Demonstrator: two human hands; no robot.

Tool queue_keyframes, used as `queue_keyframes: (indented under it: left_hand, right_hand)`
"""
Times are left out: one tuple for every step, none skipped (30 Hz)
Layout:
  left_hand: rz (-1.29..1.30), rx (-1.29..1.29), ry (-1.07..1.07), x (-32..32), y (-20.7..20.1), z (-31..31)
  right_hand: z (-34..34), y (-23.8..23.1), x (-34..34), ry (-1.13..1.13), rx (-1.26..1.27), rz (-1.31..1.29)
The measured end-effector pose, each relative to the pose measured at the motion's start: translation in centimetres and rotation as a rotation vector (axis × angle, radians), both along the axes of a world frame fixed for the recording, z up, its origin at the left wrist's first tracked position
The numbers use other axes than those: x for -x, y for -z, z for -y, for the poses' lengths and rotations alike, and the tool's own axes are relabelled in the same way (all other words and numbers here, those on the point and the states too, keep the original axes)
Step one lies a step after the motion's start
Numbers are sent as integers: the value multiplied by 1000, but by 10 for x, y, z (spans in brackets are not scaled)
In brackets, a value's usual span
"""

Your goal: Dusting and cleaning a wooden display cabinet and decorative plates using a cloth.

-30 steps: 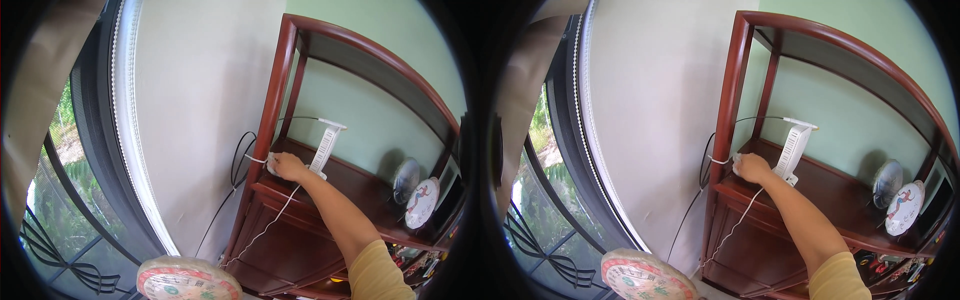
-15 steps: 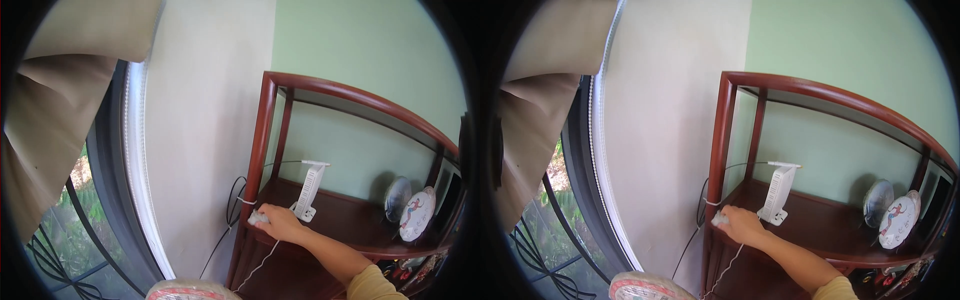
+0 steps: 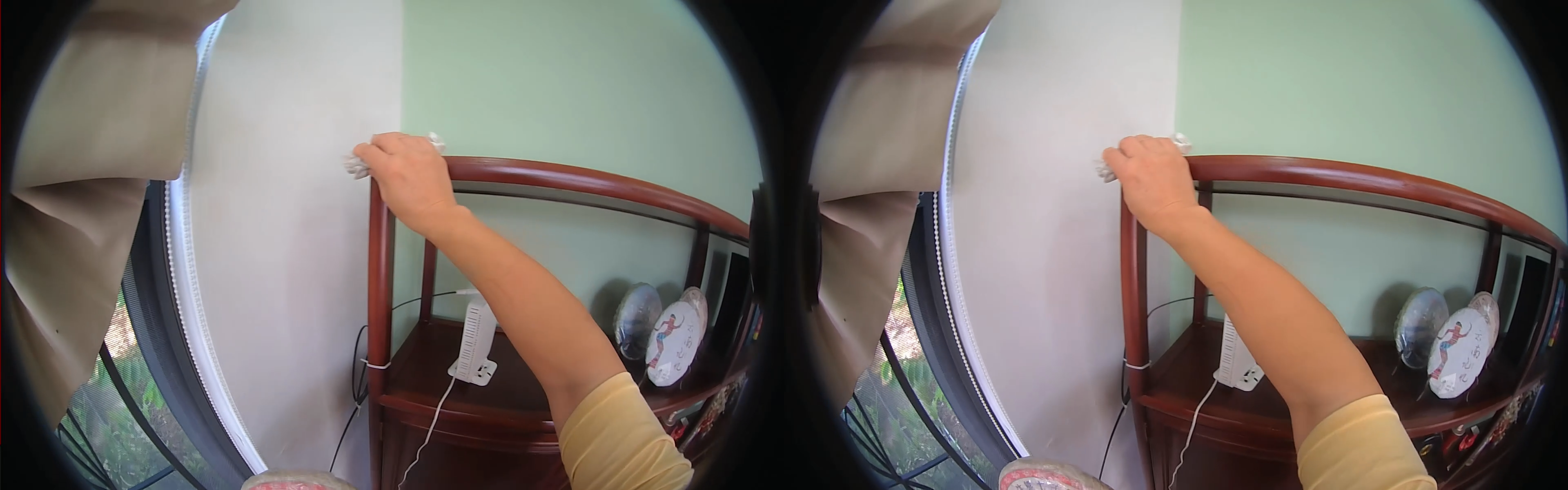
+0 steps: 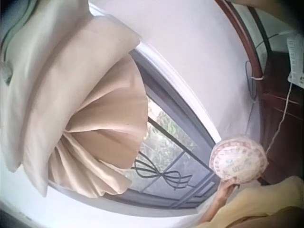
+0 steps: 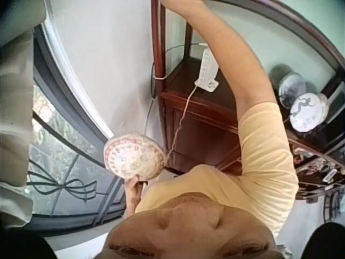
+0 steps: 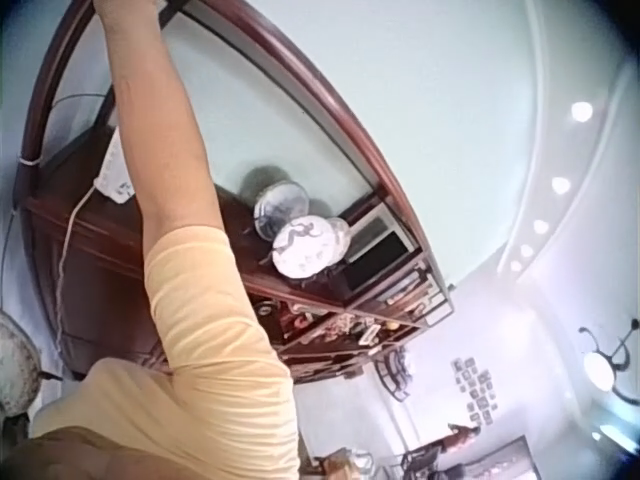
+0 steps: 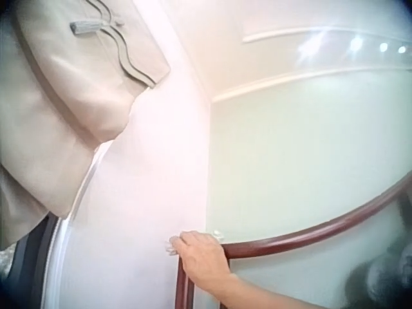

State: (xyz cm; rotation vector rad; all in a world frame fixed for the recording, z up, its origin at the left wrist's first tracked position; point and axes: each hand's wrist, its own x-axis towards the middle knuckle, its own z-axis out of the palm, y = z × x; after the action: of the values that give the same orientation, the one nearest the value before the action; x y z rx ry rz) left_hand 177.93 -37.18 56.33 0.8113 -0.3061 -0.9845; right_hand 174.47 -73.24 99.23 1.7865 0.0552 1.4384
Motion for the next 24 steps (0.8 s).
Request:
queue_keyframes:
  left_hand:
    - [6, -5, 10, -2, 6, 3]
    - [17, -15, 36, -4, 16, 1]
    - [26, -23, 67, -4, 22, 1]
    - [34, -28, 89, -1, 21, 2]
    - [26, -47, 61, 1, 17, 3]
    - [24, -67, 38, 1, 12, 4]
    - [53, -70, 86, 2, 7, 7]
    - [41, -24, 67, 6, 3, 9]
    - [36, 25, 60, 6, -3, 15]
    - [91, 30, 21, 3, -1, 15]
    - [101, 37, 36, 1, 2, 16]
    - [110, 63, 50, 0, 5, 15]
    - [109, 80, 52, 1, 9, 11]
    - [108, 103, 30, 7, 3, 13]
    - [107, 93, 31, 7, 3, 15]
    - [103, 70, 53, 4, 5, 16]
    - [94, 41, 65, 4, 9, 14]
    - [91, 34, 53, 9, 2, 17]
    - [84, 13, 37, 12, 2, 16]
    - [61, 9, 33, 14, 3, 16]
    - [38, 8, 33, 16, 3, 17]
    - [41, 25, 39, 23, -7, 22]
    - [43, 14, 40, 24, -7, 22]
    - [48, 7, 63, 23, -6, 21]
  right_hand:
    - [1, 3, 1, -84, 30, 8]
    - [2, 7, -2, -203, 96, 28]
    - [9, 20, -8, -234, 9, -117]
    - [16, 42, -14, -253, -83, -257]
    - [14, 75, -19, -124, -111, -369]
    - [5, 112, -22, 130, -73, -455]
    - [6, 147, -20, 144, -60, -602]
    - [3, 178, -12, -17, -261, -817]
    - [7, 203, -2, 3, -325, -1019]
    - [0, 211, 14, -107, -414, -1047]
    - [-15, 210, 32, -226, -494, -1082]
    - [-32, 201, 52, -220, -495, -1078]
    - [-50, 189, 72, -242, -683, -999]
    - [-55, 182, 91, -260, -872, -917]
    - [-52, 178, 116, -298, -890, -830]
    - [-48, 173, 141, -343, -908, -751]
    - [-53, 155, 166, -238, -1042, -766]
    - [-40, 158, 187, -230, -1187, -622]
    - [-23, 160, 208, -136, -1350, -495]
    - [-10, 154, 226, -89, -1608, -378]
    - [3, 150, 242, -28, -1858, -245]
    - [30, 160, 257, 46, -1834, -224]
    - [56, 171, 267, 112, -1806, -201]
    - [71, 183, 267, 107, -1814, -208]
